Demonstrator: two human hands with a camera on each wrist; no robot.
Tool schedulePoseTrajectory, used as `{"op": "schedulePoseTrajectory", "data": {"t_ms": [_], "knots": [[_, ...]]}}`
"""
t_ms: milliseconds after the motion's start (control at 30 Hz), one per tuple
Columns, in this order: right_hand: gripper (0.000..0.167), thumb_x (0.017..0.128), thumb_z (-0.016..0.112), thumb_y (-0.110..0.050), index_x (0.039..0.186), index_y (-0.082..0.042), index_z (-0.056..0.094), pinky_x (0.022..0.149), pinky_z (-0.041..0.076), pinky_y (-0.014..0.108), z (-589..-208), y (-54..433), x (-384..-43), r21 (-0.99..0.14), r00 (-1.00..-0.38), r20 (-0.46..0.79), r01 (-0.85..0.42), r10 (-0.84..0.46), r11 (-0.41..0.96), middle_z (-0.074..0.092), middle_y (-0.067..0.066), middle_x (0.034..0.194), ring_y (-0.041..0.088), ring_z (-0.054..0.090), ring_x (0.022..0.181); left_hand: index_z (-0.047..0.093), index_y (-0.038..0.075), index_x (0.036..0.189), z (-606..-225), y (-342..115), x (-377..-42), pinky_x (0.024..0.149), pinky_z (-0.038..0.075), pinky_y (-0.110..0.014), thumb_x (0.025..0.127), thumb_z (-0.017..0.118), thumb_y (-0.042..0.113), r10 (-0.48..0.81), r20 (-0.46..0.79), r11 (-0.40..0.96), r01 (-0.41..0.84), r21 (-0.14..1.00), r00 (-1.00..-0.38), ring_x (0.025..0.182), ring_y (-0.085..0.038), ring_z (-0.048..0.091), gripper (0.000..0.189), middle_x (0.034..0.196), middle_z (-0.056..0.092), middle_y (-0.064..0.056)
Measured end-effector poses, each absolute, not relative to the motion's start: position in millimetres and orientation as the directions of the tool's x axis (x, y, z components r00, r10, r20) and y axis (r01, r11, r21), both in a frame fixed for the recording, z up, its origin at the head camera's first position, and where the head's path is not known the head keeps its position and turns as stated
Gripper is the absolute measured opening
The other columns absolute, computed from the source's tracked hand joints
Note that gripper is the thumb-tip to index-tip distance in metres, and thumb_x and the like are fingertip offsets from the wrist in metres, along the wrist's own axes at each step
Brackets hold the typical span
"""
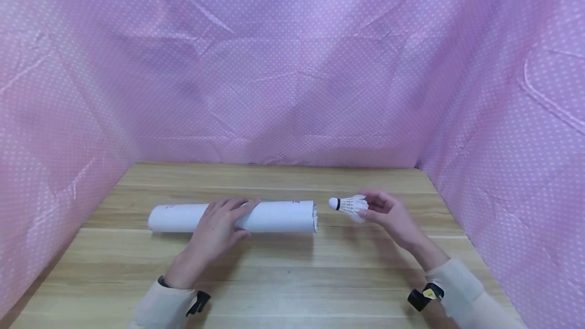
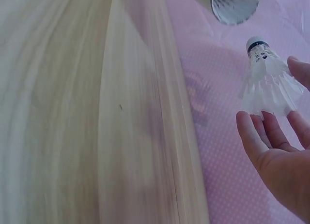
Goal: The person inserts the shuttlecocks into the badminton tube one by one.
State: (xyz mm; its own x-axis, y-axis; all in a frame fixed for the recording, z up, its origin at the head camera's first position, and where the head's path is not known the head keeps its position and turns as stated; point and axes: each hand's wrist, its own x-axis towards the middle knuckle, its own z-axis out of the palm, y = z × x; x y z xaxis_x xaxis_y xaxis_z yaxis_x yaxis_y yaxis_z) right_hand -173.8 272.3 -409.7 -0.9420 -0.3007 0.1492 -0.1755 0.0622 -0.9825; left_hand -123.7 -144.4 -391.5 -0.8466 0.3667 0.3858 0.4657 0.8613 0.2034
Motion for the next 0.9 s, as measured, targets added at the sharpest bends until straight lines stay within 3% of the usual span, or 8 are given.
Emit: {"op": "schedulePoseTrajectory", "data": {"t_ms": [267, 533, 900], "knots": [[0.050, 0.089, 0.070, 0.004, 0.134, 0.014, 0.049, 0.086, 0.058, 0.030, -409, 261, -162, -0.978, -0.915, 0.176, -0.206, -0.364, 0.042, 0.065, 0.008, 0.116, 0.017, 0.067, 0.102, 0.059, 0.024, 0.143, -390, -144, -125, 0.105, 0.039, -0.063, 0.070, 0.093, 0.022, 0.371, 0.382, 0.859, 0.469, 0.203, -0.846, 0.119, -0.039, 0.056, 0.081, 0.132, 0.063, -0.011], [0.054, 0.088, 0.075, -0.003, 0.136, 0.006, 0.053, 0.089, 0.057, 0.032, -404, 250, -154, -0.971, -0.910, 0.147, -0.207, -0.388, 0.119, 0.061, 0.017, 0.124, 0.024, 0.061, 0.115, 0.059, 0.024, 0.142, -392, -142, -123, 0.105, 0.040, -0.063, 0.068, 0.094, 0.019, 0.377, 0.401, 0.853, 0.482, 0.202, -0.835, 0.119, -0.040, 0.056, 0.082, 0.131, 0.063, -0.011], [0.053, 0.087, 0.078, -0.008, 0.136, -0.004, 0.057, 0.088, 0.058, 0.034, -399, 236, -152, -0.965, -0.909, 0.148, -0.219, -0.390, 0.144, 0.060, 0.018, 0.128, 0.029, 0.060, 0.118, 0.059, 0.025, 0.142, -392, -139, -123, 0.103, 0.041, -0.063, 0.069, 0.093, 0.018, 0.388, 0.409, 0.849, 0.493, 0.191, -0.826, 0.118, -0.039, 0.057, 0.081, 0.129, 0.064, -0.011]]}}
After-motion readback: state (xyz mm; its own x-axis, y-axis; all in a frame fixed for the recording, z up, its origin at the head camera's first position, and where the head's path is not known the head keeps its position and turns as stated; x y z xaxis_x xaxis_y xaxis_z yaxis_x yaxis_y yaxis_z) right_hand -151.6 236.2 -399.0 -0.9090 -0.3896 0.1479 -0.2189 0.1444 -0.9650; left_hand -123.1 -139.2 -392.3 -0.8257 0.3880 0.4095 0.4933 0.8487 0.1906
